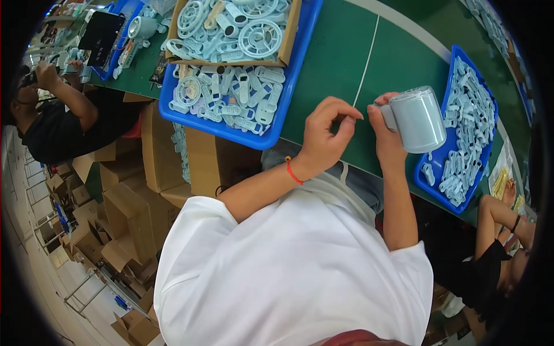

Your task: Assembling handheld hair dryer components on a factory production line.

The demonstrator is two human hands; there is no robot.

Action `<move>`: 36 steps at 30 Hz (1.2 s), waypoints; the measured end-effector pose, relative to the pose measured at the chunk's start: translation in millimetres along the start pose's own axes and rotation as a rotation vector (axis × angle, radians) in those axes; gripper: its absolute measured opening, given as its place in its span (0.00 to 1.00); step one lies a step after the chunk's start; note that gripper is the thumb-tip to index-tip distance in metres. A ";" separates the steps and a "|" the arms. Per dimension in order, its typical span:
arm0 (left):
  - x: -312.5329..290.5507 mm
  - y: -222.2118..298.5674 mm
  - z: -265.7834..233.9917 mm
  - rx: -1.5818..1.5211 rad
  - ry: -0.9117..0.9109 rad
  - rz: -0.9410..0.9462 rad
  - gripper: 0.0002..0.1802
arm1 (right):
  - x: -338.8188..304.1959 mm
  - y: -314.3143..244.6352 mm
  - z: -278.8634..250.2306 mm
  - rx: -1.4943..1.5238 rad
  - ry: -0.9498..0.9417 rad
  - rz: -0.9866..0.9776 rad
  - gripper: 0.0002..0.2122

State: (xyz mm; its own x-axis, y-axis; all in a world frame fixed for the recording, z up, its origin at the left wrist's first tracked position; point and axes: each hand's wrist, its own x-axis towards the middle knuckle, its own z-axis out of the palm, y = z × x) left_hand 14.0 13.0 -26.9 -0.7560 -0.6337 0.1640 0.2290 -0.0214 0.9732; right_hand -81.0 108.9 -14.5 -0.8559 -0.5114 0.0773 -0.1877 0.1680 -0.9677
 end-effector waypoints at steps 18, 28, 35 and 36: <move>-7.4 6.5 -9.1 0.018 -0.089 -0.109 0.09 | -8.5 -32.6 -29.0 0.701 -0.476 0.343 0.30; 8.8 35.6 5.5 0.230 -0.294 -0.099 0.23 | -24.4 -26.5 -20.3 -0.232 -0.108 -0.217 0.39; 6.9 27.5 5.8 0.172 -0.272 -0.198 0.20 | -28.8 -20.3 -19.3 -0.351 -0.073 -0.267 0.38; 5.8 27.6 7.1 0.165 -0.249 -0.242 0.20 | -29.3 -18.2 -18.1 -0.350 -0.070 -0.266 0.38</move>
State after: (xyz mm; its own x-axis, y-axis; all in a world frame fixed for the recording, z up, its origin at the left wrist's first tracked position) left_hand 11.5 14.2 2.0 -0.9064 -0.4182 -0.0594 -0.0607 -0.0101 0.9981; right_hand -61.2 136.1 5.2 -0.7230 -0.6295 0.2846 -0.5594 0.2916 -0.7759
